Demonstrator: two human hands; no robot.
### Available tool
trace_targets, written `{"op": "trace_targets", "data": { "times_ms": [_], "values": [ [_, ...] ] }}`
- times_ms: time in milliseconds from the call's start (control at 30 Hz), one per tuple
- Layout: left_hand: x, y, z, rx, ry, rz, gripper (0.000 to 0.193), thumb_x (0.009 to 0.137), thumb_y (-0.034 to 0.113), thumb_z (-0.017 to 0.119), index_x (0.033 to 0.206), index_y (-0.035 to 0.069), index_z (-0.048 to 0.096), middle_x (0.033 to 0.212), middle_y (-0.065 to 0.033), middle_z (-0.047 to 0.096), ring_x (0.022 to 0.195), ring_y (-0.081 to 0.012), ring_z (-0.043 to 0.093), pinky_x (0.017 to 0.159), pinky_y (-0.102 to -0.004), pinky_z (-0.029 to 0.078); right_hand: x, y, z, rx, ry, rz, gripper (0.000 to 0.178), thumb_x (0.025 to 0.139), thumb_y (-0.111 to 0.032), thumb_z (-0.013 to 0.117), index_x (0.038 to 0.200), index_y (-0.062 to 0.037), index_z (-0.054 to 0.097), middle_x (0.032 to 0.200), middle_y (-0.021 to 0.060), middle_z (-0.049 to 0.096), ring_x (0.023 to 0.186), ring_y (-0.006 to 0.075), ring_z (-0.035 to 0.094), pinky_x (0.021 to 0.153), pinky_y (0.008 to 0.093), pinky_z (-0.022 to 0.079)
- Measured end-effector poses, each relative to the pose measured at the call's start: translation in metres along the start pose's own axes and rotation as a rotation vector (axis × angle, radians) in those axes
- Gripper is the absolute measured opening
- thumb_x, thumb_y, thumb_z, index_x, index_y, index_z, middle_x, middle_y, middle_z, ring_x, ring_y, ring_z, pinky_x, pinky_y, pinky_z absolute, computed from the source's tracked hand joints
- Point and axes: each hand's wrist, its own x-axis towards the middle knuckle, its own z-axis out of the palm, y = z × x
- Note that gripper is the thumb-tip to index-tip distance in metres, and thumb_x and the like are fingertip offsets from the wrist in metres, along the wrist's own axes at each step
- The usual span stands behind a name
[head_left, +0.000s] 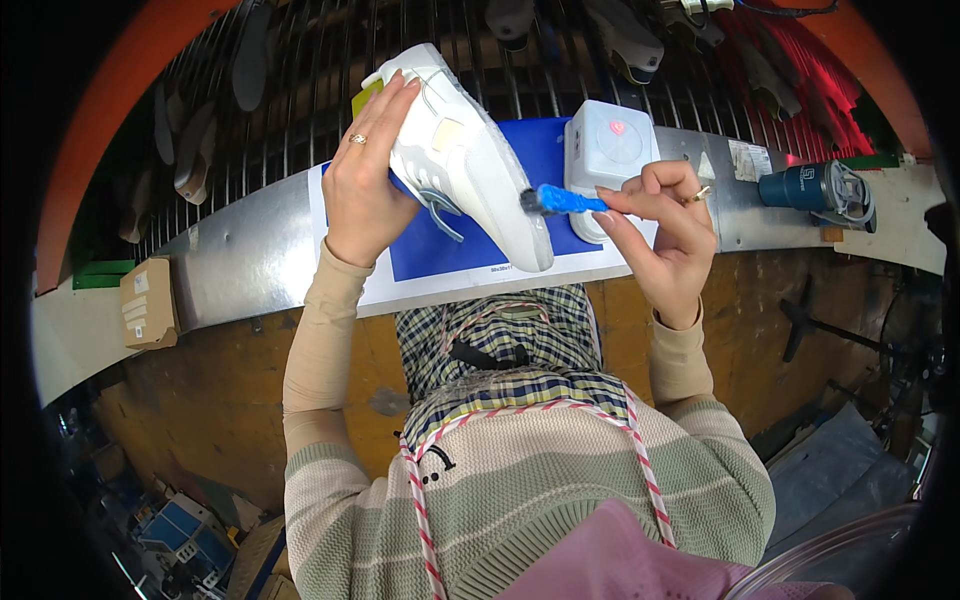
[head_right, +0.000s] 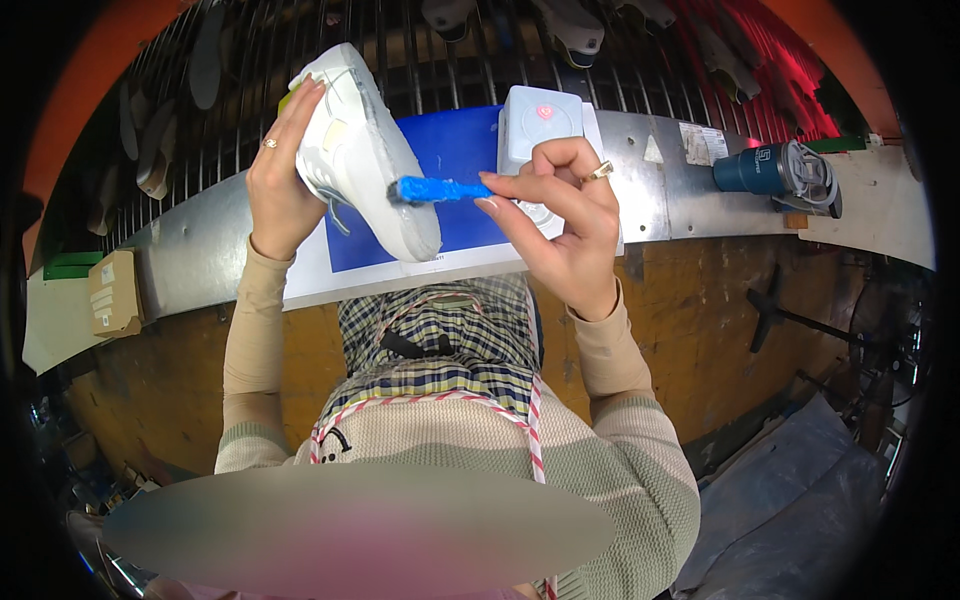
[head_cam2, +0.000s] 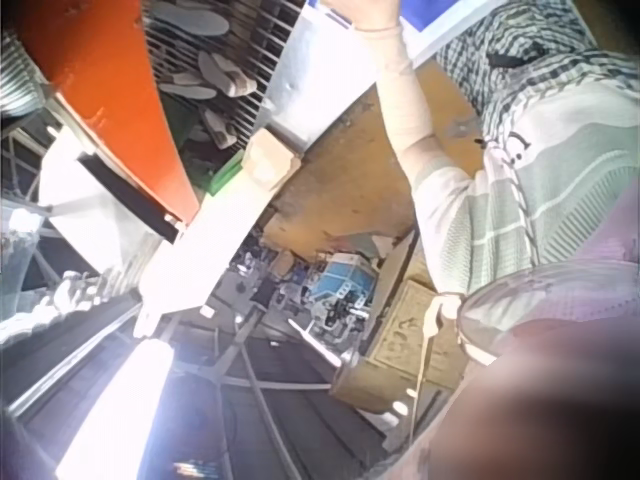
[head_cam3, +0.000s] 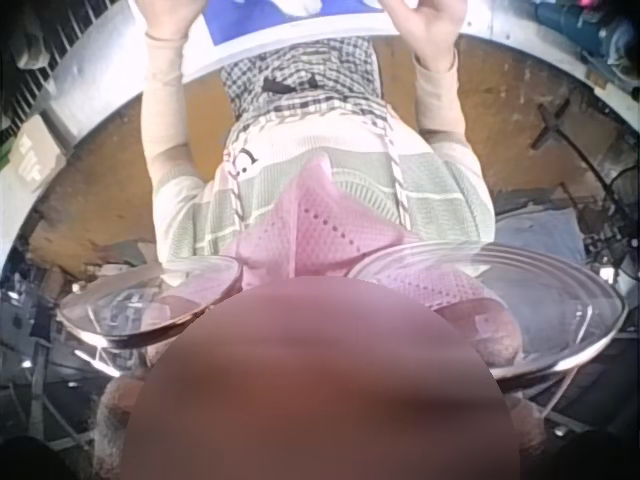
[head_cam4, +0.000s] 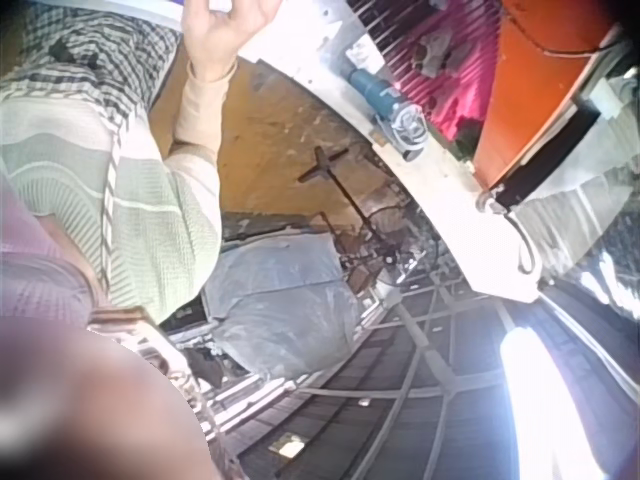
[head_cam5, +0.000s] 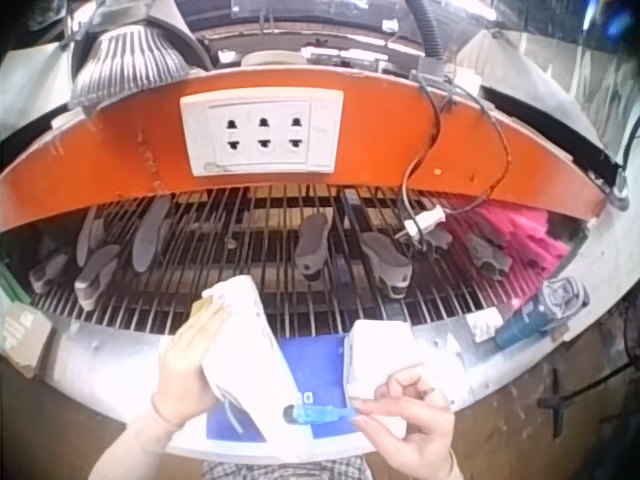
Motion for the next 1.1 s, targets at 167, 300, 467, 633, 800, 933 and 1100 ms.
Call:
{"op": "trace_targets", "data": {
  "times_ms": [167,300,467,633,800,933,1100],
  "values": [
    [-0.005,-0.002,-0.004,-0.035,-0.078,-0.043,0.081,0.06,0.002,0.085,0.136,0.014,0.058,0.139,-0.0123,0.059,0.122,-0.0319,0.061,0.1,-0.0378,0.052,-0.002,-0.005,-0.003,0.024,0.016,-0.063,0.028,0.07,0.003,0.082,0.098,-0.0024,0.078,0.094,0.0047,0.051,0.075,0.0105,0.054,0.061,0.023,0.045],
    [-0.01,0.001,-0.01,-0.094,-0.196,-0.121,0.082,0.059,0.003,0.086,0.135,0.013,0.058,0.137,-0.0128,0.06,0.117,-0.032,0.064,0.096,-0.0379,0.054,0.002,-0.006,-0.007,-0.032,0.023,-0.155,0.032,0.066,0.002,0.083,0.097,-0.0029,0.078,0.09,0.0049,0.051,0.075,0.0129,0.053,0.06,0.0244,0.045],
    [-0.019,0.007,-0.017,-0.24,-0.373,-0.159,0.083,0.057,0.007,0.089,0.135,0.011,0.058,0.13,-0.0139,0.065,0.111,-0.0315,0.067,0.095,-0.0386,0.054,0.006,-0.006,-0.009,-0.038,0.021,-0.213,0.037,0.06,0.001,0.085,0.096,-0.0042,0.079,0.088,0.0051,0.051,0.076,0.0156,0.053,0.062,0.0262,0.045],
    [-0.032,0.009,-0.022,-0.466,-0.568,-0.269,0.081,0.057,0.007,0.086,0.133,0.006,0.059,0.119,-0.0163,0.07,0.106,-0.0344,0.068,0.093,-0.0378,0.053,0.007,-0.009,-0.013,-0.067,-0.051,-0.196,0.036,0.061,0.007,0.084,0.095,-0.002,0.078,0.094,0.006,0.047,0.085,0.0194,0.057,0.067,0.0275,0.048],
    [-0.042,0.004,-0.019,-0.757,-0.843,-0.488,0.072,0.058,0.012,0.083,0.125,-0.003,0.061,0.102,-0.0137,0.072,0.094,-0.0216,0.068,0.091,-0.0329,0.052,0.011,-0.012,-0.01,-0.101,-0.088,-0.246,0.036,0.06,0.008,0.084,0.094,-0.0014,0.078,0.095,0.006,0.047,0.085,0.0197,0.057,0.068,0.0269,0.048],
    [-0.042,-0.006,-0.023,-0.814,-0.98,-0.504,0.063,0.059,0.011,0.085,0.117,0.0,0.064,0.103,-0.0106,0.072,0.096,-0.0199,0.067,0.091,-0.0336,0.052,0.007,-0.003,-0.004,0.037,-0.051,-0.153,0.032,0.064,0.0,0.086,0.095,-0.0026,0.078,0.091,0.0052,0.052,0.078,0.0164,0.052,0.064,0.0278,0.045],
    [-0.039,-0.008,-0.026,-0.684,-0.921,-0.628,0.061,0.06,0.014,0.085,0.114,-0.003,0.064,0.101,-0.0113,0.071,0.099,-0.0216,0.067,0.093,-0.0339,0.05,-0.011,0.026,-0.046,-0.339,-0.009,0.184,0.02,0.073,0.0,0.081,0.092,-0.0013,0.075,0.089,0.0055,0.054,0.077,0.0172,0.055,0.065,0.0301,0.046]
  ]
}}
